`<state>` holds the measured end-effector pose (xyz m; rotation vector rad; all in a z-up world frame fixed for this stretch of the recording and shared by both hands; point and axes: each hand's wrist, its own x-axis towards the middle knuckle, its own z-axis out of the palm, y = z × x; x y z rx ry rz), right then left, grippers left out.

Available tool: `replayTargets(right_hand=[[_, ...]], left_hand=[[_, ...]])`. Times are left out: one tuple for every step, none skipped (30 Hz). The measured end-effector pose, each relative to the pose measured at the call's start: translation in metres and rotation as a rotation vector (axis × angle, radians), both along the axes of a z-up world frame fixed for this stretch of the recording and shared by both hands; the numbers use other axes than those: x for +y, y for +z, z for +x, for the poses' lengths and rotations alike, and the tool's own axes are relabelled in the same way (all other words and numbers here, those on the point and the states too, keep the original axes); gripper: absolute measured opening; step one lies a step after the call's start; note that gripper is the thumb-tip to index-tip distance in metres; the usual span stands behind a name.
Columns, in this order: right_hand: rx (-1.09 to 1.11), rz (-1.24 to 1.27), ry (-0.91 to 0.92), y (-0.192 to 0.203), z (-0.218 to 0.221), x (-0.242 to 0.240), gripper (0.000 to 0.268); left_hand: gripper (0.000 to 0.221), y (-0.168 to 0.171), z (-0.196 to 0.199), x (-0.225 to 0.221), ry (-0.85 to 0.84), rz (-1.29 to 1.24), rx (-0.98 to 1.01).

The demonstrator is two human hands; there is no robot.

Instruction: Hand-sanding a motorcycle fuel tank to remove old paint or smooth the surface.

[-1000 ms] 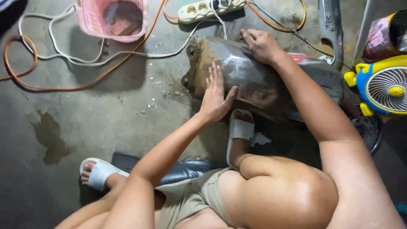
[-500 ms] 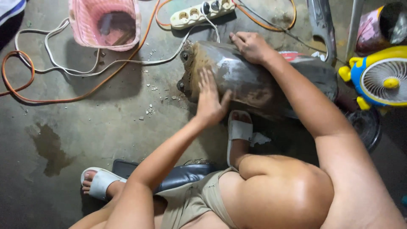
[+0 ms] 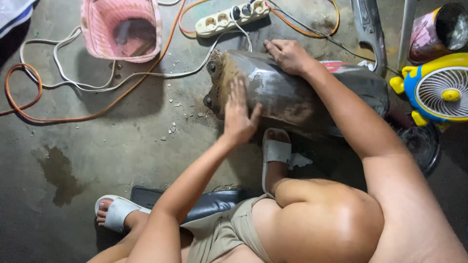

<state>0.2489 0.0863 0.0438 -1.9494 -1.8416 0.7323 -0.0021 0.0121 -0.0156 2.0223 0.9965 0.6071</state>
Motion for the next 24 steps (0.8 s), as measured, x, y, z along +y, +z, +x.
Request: replayTargets(right_hand=[[0.004,-0.011,-0.007,0.003,-0.002,-0.001,0.036],[0.008,-0.023,-0.014,0.006,-0.005,-0.002,0.039],[0.004,-0.023,-0.006,0.002,-0.003,-0.003,0.039],[-0.006,0.013,0.026,-0.001,-0.002,-0.004,0.036],[-0.015,0.054,0.057,-0.002,0.001,-0.002,0.034],[-0.019,0.06,0.064,0.003,0.0,0.002,0.034],[-0.008,0.008,0.026,0.006,-0.002,0.001,0.037],[0.003,-0.044,-0.013,0.008,-0.003,-0.001,0.041],[0.007,-0.048,-0.017,0.005,-0.001,0.0,0.041],[-0.024,0.006,0.027,0.002,0.0,0.0,0.037],[-0.055,0.057,0.077,-0.002,0.001,0.001,0.034],[-0.05,0.049,0.078,-0.002,-0.002,-0.004,0.034],[-0.042,-0.005,0.048,0.001,-0.003,-0.002,0.034],[-0.034,-0.06,0.017,0.005,-0.003,0.001,0.035],[-0.036,-0.056,0.022,0.006,-0.003,0.001,0.035],[-0.026,-0.046,0.015,0.007,-0.003,0.001,0.036],[-0.013,-0.038,0.001,0.006,-0.003,-0.002,0.037],[-0.011,-0.036,0.0,0.003,0.003,0.002,0.037],[-0.004,-0.023,0.031,-0.004,0.005,0.001,0.035],[0.002,-0.009,0.06,-0.01,0.007,0.0,0.034],[0.001,-0.013,0.068,-0.004,0.001,-0.003,0.034],[0.006,-0.05,0.028,0.004,-0.004,-0.006,0.036],[0.009,-0.076,-0.01,0.013,-0.008,-0.002,0.038],[0.005,-0.068,-0.002,0.015,-0.007,0.001,0.038]], left_hand=[[0.085,-0.011,-0.001,0.007,0.041,0.044,-0.018],[0.085,-0.022,-0.002,0.014,0.082,0.088,-0.036],[0.085,-0.018,-0.004,0.004,0.09,0.088,-0.04],[0.091,-0.013,-0.006,-0.005,0.051,0.111,-0.044],[0.098,-0.007,-0.006,-0.011,0.012,0.14,-0.048],[0.098,-0.007,-0.006,-0.008,0.019,0.146,-0.051],[0.098,-0.008,-0.008,-0.005,-0.001,0.115,0.007],[0.098,-0.01,-0.01,-0.004,-0.021,0.083,0.066],[0.098,-0.014,-0.006,0.005,-0.025,0.079,0.07],[0.093,-0.018,-0.004,0.013,0.027,0.089,0.05],[0.089,-0.022,-0.001,0.019,0.085,0.095,0.031],[0.089,-0.018,-0.003,0.007,0.086,0.086,0.036],[0.093,-0.012,0.0,0.0,0.059,0.064,0.026],[0.097,-0.005,0.003,-0.006,0.031,0.041,0.015],[0.097,-0.007,0.002,-0.007,0.036,0.045,0.014],[0.097,-0.01,0.002,-0.007,0.021,0.047,-0.008],[0.097,-0.013,0.001,-0.008,-0.001,0.047,-0.026],[0.097,-0.016,0.005,0.004,-0.002,0.049,-0.024],[0.094,-0.019,0.005,0.009,0.034,0.047,-0.038],[0.091,-0.024,0.004,0.014,0.071,0.045,-0.053],[0.091,-0.015,0.004,0.003,0.078,0.042,-0.053],[0.096,-0.006,0.003,-0.008,0.047,0.072,-0.085],[0.101,0.004,0.004,-0.013,0.016,0.115,-0.118],[0.101,0.001,0.005,-0.01,0.024,0.123,-0.121]])
